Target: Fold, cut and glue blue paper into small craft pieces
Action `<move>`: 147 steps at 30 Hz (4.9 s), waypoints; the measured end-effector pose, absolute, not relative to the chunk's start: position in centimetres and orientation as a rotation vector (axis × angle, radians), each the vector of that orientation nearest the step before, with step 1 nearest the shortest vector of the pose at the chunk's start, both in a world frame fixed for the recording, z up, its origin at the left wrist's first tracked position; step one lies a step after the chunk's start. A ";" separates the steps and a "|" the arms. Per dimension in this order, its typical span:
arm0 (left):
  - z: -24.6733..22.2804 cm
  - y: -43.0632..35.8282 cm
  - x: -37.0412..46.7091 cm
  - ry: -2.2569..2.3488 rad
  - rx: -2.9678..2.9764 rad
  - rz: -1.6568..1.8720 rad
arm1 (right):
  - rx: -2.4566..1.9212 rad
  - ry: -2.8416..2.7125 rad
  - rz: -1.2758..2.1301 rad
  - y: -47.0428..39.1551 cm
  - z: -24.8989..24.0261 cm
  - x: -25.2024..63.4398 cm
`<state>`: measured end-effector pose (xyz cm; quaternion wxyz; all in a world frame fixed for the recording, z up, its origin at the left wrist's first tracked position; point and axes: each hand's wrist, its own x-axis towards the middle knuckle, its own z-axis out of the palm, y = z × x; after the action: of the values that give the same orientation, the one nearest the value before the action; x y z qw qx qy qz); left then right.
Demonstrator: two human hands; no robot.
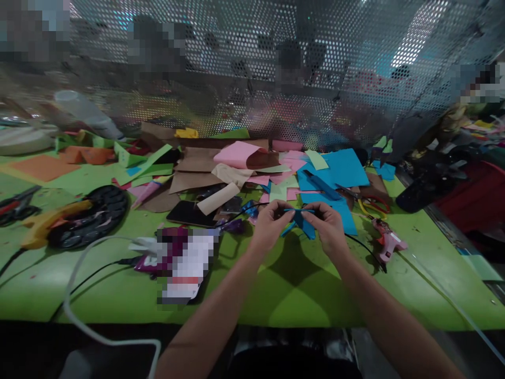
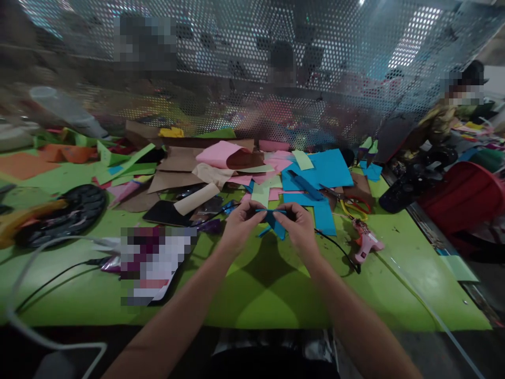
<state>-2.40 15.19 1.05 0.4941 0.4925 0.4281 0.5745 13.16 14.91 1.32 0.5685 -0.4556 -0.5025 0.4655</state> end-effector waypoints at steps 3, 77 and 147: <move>0.8 15.3 -2.5 1.026 1.201 1.395 | -1.064 -1.186 1.088 14.9 1.2 13.3; 1.4 15.6 -2.7 1.051 1.216 1.331 | -1.092 -1.172 1.118 14.8 2.4 13.1; 0.9 15.5 -2.4 1.022 1.388 1.310 | -1.124 -1.288 1.021 14.7 1.2 13.6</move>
<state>-2.40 15.47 0.91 0.4692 0.5661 0.4168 0.5345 13.61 14.67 1.21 0.5440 -0.4735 -0.5428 0.4304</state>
